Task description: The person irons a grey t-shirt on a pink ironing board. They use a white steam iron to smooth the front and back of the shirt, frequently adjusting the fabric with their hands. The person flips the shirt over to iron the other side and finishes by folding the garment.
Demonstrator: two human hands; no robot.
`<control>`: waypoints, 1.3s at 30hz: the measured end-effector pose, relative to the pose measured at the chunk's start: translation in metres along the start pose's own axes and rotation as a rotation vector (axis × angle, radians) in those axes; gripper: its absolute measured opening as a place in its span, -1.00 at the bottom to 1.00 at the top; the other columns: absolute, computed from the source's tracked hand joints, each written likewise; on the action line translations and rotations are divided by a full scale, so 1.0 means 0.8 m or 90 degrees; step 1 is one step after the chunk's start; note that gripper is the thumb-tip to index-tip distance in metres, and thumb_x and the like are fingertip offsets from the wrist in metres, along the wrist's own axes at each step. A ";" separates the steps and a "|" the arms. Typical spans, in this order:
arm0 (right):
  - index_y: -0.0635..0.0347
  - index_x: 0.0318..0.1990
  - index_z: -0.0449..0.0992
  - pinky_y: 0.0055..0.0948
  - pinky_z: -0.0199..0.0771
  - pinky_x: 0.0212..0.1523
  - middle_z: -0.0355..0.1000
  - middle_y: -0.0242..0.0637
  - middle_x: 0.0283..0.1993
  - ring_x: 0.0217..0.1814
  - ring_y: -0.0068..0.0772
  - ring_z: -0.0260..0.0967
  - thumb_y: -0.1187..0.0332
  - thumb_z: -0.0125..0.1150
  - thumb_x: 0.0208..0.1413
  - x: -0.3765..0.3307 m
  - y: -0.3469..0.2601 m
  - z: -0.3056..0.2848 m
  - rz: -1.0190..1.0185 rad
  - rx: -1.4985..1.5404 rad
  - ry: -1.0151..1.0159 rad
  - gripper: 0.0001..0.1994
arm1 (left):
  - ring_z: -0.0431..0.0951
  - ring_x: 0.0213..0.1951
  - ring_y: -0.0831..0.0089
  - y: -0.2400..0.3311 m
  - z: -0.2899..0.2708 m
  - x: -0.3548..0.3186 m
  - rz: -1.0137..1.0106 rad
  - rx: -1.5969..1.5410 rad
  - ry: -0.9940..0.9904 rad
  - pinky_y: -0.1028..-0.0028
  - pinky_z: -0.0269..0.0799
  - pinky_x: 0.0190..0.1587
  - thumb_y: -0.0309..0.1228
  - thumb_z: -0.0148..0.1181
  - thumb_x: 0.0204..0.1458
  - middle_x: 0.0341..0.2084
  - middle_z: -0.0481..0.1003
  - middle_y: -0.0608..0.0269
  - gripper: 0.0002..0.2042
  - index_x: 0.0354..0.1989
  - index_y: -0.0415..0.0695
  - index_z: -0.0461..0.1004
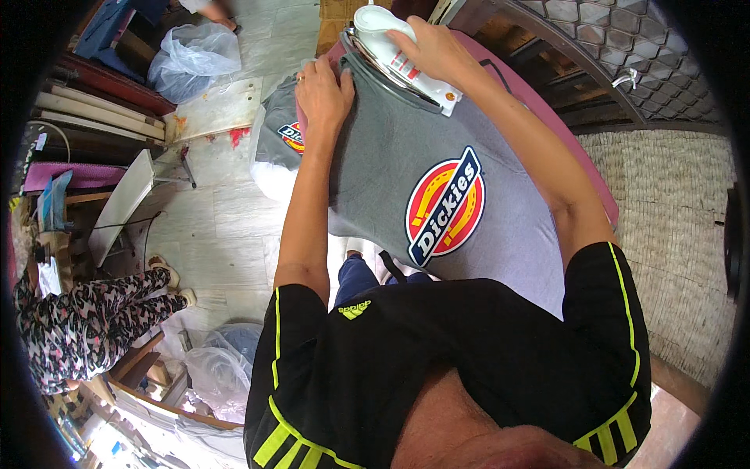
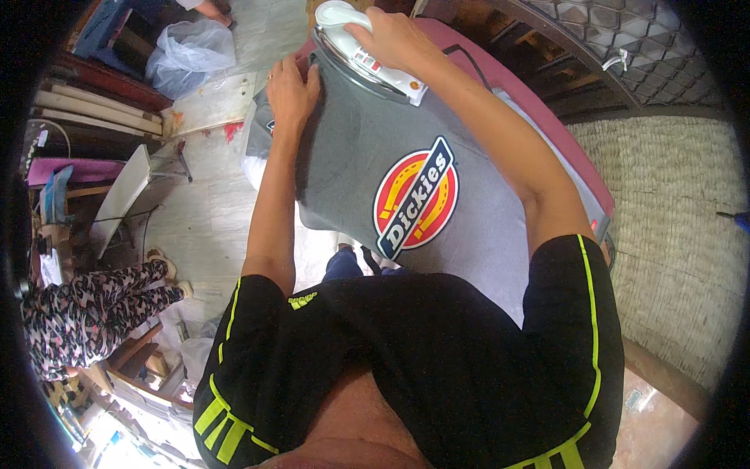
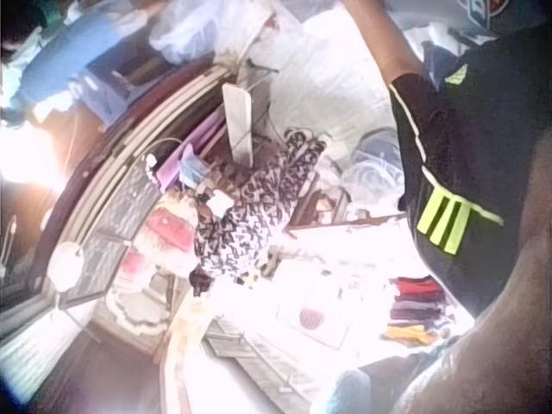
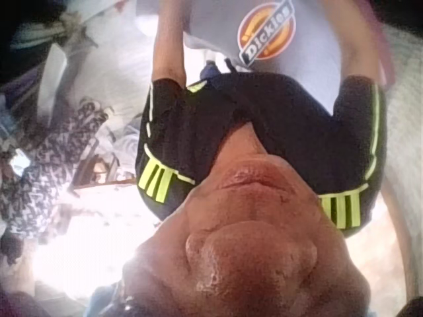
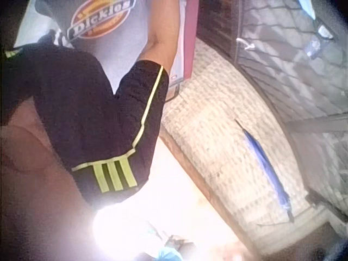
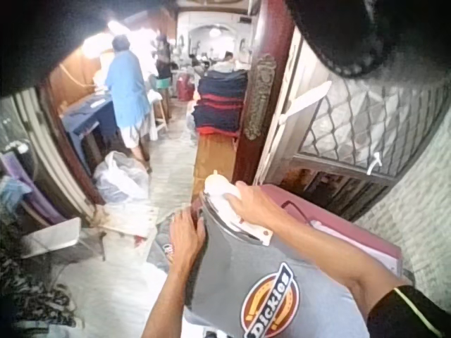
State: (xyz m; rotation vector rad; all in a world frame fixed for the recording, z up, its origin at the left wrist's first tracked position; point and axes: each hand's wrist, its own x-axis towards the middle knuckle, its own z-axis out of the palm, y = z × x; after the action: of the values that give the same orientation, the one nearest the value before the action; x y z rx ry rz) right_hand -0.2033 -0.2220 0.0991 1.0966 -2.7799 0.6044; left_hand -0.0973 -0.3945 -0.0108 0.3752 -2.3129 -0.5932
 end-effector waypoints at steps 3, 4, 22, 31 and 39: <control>0.34 -0.13 0.47 -0.03 0.47 -0.21 0.51 0.24 -0.29 -0.23 0.21 0.52 -0.06 0.04 0.29 0.006 0.000 0.000 0.023 0.010 -0.019 -0.49 | 0.54 -0.22 -0.01 -0.013 0.021 0.017 -0.005 0.034 0.010 0.07 0.45 -0.19 -0.27 0.24 0.02 -0.29 0.52 0.05 -0.80 -0.27 -0.12 0.54; 0.34 -0.12 0.47 -0.03 0.47 -0.20 0.51 0.24 -0.28 -0.22 0.21 0.53 -0.07 0.04 0.29 0.004 0.000 -0.003 0.027 0.016 -0.025 -0.49 | 0.55 -0.24 0.01 -0.021 0.024 0.019 -0.028 0.027 0.003 0.08 0.46 -0.20 -0.27 0.23 0.02 -0.30 0.52 0.07 -0.81 -0.29 -0.10 0.55; 0.31 -0.12 0.47 -0.06 0.45 -0.22 0.51 0.18 -0.31 -0.28 0.18 0.51 -0.05 0.05 0.29 -0.032 0.006 -0.014 0.046 0.006 -0.031 -0.52 | 0.57 -0.38 0.14 -0.045 0.026 0.024 -0.056 -0.122 -0.036 0.21 0.44 -0.31 -0.21 0.30 -0.02 -0.47 0.54 0.20 -0.82 -0.38 -0.03 0.62; 0.36 -0.20 0.48 0.05 0.47 -0.22 0.50 0.26 -0.30 -0.23 0.27 0.51 0.04 0.13 0.22 0.018 -0.008 -0.012 0.037 0.043 -0.061 -0.57 | 0.56 -0.30 0.09 -0.041 0.011 0.029 -0.031 -0.121 -0.070 0.17 0.41 -0.25 -0.28 0.25 0.01 -0.42 0.56 0.17 -0.84 -0.34 -0.08 0.61; 0.33 -0.21 0.44 0.08 0.45 -0.25 0.49 0.24 -0.35 -0.25 0.30 0.48 0.05 0.13 0.22 -0.081 0.048 -0.073 -0.033 0.006 -0.161 -0.59 | 0.46 -0.05 0.14 0.174 -0.034 -0.106 0.247 -0.192 -0.217 0.10 0.24 -0.09 -0.24 0.29 -0.01 -0.19 0.55 0.19 -0.75 -0.18 -0.07 0.57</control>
State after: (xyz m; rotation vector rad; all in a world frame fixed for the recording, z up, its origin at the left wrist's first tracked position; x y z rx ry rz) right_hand -0.1849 -0.1321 0.1256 1.3280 -2.9482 0.5061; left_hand -0.0319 -0.2483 0.0300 -0.3349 -2.4689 -0.8393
